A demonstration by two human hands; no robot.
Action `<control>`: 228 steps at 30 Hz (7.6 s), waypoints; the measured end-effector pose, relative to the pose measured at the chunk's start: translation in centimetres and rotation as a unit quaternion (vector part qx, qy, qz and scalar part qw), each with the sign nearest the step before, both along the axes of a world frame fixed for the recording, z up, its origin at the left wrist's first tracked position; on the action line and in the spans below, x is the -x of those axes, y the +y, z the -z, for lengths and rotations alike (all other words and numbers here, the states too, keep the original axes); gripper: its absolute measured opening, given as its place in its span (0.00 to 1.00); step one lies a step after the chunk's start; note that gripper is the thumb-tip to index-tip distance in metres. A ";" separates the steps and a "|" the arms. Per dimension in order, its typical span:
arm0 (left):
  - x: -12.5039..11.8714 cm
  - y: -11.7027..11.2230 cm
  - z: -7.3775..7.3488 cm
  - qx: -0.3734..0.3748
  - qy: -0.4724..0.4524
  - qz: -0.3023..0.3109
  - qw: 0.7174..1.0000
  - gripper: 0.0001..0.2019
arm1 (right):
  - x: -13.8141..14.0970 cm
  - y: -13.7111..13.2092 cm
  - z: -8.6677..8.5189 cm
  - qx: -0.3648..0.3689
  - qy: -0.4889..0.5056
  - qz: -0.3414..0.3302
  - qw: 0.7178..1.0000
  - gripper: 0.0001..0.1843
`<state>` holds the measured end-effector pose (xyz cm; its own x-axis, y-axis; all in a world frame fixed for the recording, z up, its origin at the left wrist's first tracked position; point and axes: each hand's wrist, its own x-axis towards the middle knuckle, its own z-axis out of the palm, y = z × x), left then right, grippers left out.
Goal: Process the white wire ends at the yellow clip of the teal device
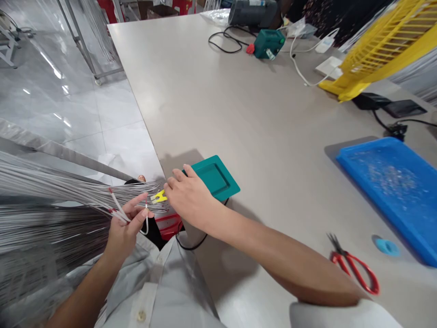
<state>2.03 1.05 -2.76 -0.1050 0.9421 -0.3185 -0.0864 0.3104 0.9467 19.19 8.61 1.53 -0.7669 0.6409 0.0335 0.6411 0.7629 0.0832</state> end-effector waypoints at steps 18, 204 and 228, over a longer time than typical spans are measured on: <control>-1.8 0.2 0.2 0.034 0.036 -0.071 0.996 0.23 | 0.0 0.9 0.3 0.051 0.047 -0.002 0.998 0.14; -0.7 -2.1 -0.1 0.076 -0.256 -0.083 0.960 0.07 | 4.5 -4.9 2.2 0.519 0.617 0.186 0.561 0.08; -1.1 -2.4 0.2 0.048 -0.064 -0.099 0.992 0.06 | 2.0 -3.8 2.5 -0.033 0.207 -0.093 0.973 0.12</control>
